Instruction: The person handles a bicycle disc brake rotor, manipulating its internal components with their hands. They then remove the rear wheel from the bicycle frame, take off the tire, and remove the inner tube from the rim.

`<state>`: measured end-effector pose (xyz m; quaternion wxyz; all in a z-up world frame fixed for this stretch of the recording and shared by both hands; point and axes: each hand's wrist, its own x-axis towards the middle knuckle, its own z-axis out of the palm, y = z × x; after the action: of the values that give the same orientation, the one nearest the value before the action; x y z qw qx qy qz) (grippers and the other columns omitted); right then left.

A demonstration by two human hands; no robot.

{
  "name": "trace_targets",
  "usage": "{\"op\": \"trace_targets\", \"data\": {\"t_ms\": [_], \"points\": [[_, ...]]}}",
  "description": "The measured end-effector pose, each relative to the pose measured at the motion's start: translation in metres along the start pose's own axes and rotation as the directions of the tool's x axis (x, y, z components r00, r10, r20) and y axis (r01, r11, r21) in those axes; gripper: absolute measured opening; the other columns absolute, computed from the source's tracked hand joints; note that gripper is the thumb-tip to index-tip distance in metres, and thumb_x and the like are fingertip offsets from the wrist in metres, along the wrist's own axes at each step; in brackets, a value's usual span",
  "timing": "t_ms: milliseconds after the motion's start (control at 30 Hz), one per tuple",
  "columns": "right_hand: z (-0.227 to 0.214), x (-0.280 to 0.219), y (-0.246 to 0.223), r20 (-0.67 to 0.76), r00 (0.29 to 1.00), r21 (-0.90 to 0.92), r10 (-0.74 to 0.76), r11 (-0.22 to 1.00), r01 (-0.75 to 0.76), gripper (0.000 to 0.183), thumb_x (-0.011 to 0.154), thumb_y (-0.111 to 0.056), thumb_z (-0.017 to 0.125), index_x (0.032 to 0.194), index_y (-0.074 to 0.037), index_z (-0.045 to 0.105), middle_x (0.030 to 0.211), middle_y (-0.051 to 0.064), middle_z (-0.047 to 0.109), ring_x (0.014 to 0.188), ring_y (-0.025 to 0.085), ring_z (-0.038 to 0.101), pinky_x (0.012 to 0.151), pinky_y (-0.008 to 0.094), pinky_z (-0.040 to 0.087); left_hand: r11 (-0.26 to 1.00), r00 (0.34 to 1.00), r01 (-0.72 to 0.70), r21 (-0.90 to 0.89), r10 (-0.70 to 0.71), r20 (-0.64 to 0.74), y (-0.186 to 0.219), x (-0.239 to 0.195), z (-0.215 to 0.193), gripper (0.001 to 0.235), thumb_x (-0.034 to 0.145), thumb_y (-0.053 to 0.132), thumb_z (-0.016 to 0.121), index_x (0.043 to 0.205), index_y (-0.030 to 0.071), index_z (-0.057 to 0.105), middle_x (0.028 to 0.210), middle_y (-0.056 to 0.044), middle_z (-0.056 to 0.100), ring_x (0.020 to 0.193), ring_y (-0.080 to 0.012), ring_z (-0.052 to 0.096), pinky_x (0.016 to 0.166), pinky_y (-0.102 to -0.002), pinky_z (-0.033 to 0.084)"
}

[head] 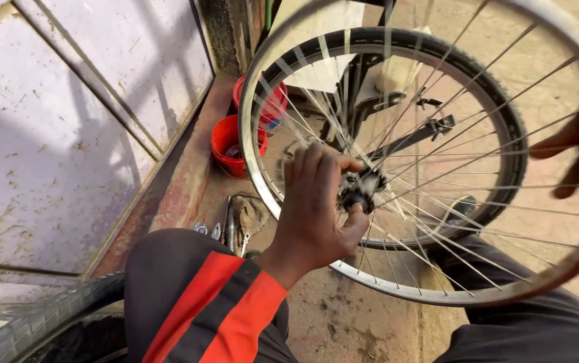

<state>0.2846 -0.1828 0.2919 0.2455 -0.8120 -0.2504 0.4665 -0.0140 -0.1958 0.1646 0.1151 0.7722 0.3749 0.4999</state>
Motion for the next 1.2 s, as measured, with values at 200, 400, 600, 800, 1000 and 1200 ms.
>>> {"op": "trace_targets", "data": {"t_ms": [200,400,600,800,1000,1200], "points": [[0.079,0.026,0.051,0.082,0.603,0.005,-0.794,0.605,0.796,0.017,0.089,-0.006,0.054,0.097,0.008,0.056,0.087,0.026,0.072,0.045,0.026,0.054,0.041,0.026,0.032,0.986,0.983,-0.108,0.125,0.087,0.162,-0.037,0.000,0.006,0.041,0.060,0.004,0.054,0.101,0.010,0.054,0.097,-0.007,0.049,0.096,-0.0297,0.047,0.077,-0.041,0.038],[0.122,0.075,0.062,0.365,0.633,-0.128,-0.683,0.637,0.761,0.024,0.090,-0.025,0.064,0.091,-0.001,0.067,0.066,0.006,0.057,0.051,0.016,0.051,0.043,0.028,0.047,0.942,0.892,-0.256,0.217,0.144,0.428,-0.082,-0.013,0.037,0.029,0.065,-0.008,0.059,0.089,0.007,0.068,0.088,-0.006,0.061,0.093,-0.0292,0.056,0.083,-0.042,0.047],[0.151,0.126,0.073,0.436,0.642,-0.098,-0.631,0.676,0.730,0.027,0.088,-0.026,0.063,0.093,0.000,0.063,0.078,0.016,0.073,0.057,0.021,0.064,0.041,0.032,0.055,0.835,0.775,-0.484,0.261,0.271,0.571,-0.109,-0.026,0.048,0.029,0.069,-0.014,0.058,0.072,0.014,0.063,0.092,-0.002,0.056,0.096,-0.0237,0.053,0.083,-0.038,0.044],[0.161,0.145,0.073,0.430,0.521,0.052,-0.737,0.596,0.801,0.023,0.085,-0.013,0.071,0.090,0.009,0.067,0.067,0.021,0.063,0.040,0.024,0.058,0.039,0.034,0.053,0.518,0.608,-0.771,0.371,0.422,0.673,-0.160,-0.035,0.073,0.029,0.080,0.000,0.067,0.086,0.028,0.069,0.097,0.015,0.064,0.114,-0.0050,0.053,0.110,-0.029,0.033],[0.163,0.159,0.085,0.415,0.526,0.054,-0.742,0.597,0.801,0.020,0.088,-0.014,0.069,0.094,0.004,0.065,0.068,0.017,0.064,0.045,0.020,0.059,0.043,0.032,0.053,0.485,0.504,-0.840,0.242,0.535,0.678,-0.227,-0.062,0.124,0.013,0.079,0.005,0.067,0.084,0.018,0.067,0.092,0.009,0.067,0.112,-0.0091,0.055,0.113,-0.031,0.035],[0.171,0.142,0.092,0.336,0.538,-0.029,-0.773,0.563,0.826,0.024,0.094,-0.017,0.068,0.106,0.004,0.065,0.070,0.017,0.065,0.055,0.021,0.062,0.056,0.033,0.054,0.484,0.466,-0.858,0.173,0.592,0.657,-0.204,-0.048,0.112,0.016,0.084,0.002,0.064,0.076,0.016,0.066,0.077,0.003,0.062,0.102,-0.0159,0.054,0.111,-0.034,0.033]]}}
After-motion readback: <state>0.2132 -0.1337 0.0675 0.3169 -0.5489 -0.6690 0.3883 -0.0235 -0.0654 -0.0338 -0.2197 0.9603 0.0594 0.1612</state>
